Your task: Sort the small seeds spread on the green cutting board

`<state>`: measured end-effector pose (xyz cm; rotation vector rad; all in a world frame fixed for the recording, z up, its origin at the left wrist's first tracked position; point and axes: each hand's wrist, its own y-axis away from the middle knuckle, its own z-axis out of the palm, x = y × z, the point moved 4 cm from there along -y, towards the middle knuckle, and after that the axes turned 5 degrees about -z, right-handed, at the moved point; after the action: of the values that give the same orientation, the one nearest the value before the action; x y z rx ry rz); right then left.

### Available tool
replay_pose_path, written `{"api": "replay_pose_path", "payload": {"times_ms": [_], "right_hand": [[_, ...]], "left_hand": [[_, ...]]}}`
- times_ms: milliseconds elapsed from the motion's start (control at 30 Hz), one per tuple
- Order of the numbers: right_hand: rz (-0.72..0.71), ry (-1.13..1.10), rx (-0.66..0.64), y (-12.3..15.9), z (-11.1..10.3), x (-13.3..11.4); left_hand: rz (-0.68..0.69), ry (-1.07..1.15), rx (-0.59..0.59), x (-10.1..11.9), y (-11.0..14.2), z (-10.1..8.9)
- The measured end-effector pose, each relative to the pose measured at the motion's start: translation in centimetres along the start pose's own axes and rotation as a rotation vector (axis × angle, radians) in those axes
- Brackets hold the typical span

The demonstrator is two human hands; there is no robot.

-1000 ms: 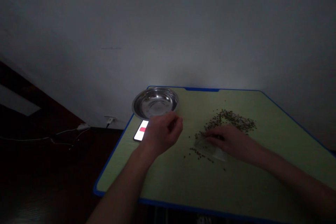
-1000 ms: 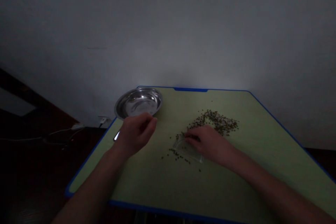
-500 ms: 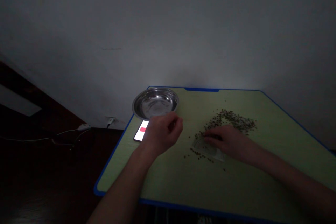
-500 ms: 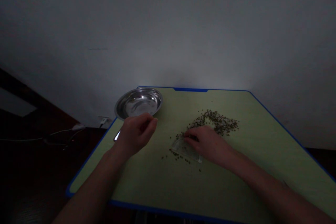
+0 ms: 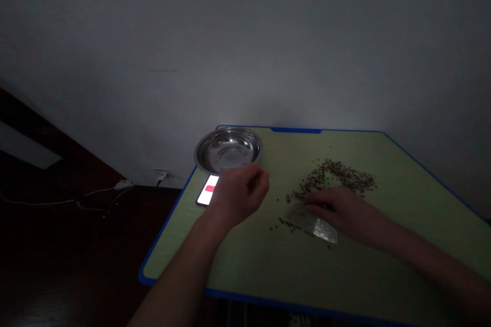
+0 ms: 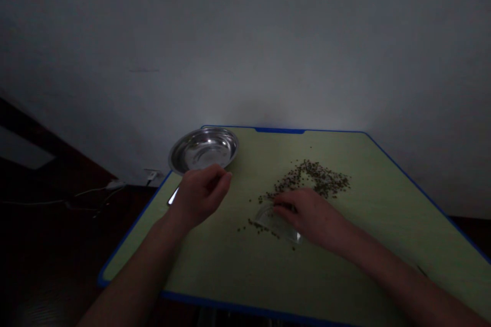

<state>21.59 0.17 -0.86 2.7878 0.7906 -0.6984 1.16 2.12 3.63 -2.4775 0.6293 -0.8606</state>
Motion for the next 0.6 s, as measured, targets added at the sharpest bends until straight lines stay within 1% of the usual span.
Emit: {"api": "replay_pose_path", "payload": {"times_ms": [600], "right_hand": [[0.058,-0.063,0.003,1.5,0.9,-0.8]], "left_hand": [[-0.008,0.021,-0.024,-0.1,-0.1,0.0]]}}
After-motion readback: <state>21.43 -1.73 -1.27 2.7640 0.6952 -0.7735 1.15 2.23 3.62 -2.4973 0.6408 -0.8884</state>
